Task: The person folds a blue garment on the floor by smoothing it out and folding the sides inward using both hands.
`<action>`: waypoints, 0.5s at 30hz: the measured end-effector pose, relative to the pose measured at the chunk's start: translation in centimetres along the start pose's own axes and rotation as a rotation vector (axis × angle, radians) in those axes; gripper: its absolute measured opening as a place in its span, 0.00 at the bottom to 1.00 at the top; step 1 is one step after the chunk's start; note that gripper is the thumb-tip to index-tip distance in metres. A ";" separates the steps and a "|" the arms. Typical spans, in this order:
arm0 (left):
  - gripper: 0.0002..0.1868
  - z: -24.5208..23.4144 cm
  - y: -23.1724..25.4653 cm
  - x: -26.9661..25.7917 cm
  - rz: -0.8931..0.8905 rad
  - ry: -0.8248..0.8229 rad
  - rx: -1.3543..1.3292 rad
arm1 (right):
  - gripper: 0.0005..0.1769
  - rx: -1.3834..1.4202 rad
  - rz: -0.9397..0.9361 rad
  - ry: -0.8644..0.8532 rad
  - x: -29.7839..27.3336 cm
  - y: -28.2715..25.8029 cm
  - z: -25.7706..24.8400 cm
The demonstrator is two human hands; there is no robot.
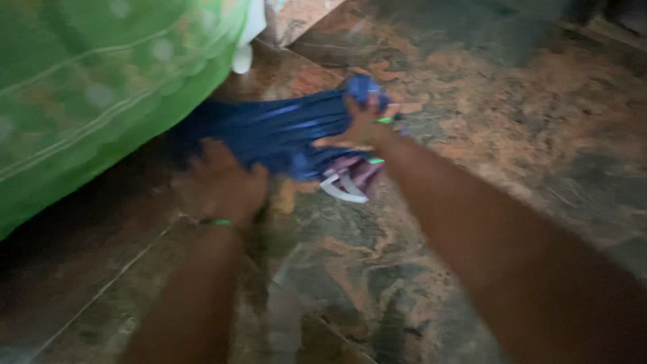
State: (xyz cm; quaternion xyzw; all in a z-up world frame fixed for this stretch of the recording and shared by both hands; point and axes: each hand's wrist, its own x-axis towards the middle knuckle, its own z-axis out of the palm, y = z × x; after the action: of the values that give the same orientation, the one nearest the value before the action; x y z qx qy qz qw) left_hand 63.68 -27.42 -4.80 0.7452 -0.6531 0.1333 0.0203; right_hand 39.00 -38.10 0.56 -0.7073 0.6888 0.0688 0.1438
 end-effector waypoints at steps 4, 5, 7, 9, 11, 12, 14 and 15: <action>0.48 -5.3 9.1 -1.5 -0.029 -0.287 -0.391 | 0.81 0.093 0.151 -0.038 1.0 15.1 -0.1; 0.48 -6.5 11.1 -2.3 0.018 -0.277 -0.387 | 0.79 0.069 0.218 -0.042 0.9 18.6 0.0; 0.46 -8.5 14.9 -5.2 0.125 -0.257 -0.440 | 0.79 0.127 -0.005 0.095 -1.5 25.6 1.1; 0.45 -9.9 17.4 -7.3 0.195 -0.280 -0.390 | 0.81 0.172 0.282 0.022 -3.2 29.9 0.3; 0.44 -11.2 19.5 -9.5 0.251 -0.297 -0.401 | 0.80 0.206 0.381 -0.034 -6.4 32.4 0.5; 0.44 -11.7 20.1 -11.2 0.271 -0.304 -0.428 | 0.80 0.221 0.431 -0.059 -8.4 33.4 0.5; 0.43 -12.9 21.3 -14.6 0.291 -0.313 -0.450 | 0.80 0.226 0.470 -0.086 -12.4 34.7 0.6; 0.43 -13.5 21.9 -16.3 0.293 -0.315 -0.446 | 0.80 0.229 0.486 -0.096 -14.1 35.3 0.9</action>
State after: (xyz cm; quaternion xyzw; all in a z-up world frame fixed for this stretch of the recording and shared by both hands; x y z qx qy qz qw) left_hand 38.14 -12.06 1.44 0.6318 -0.7618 -0.1288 0.0624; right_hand 3.46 -24.73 0.00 -0.4964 0.8338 0.0566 0.2347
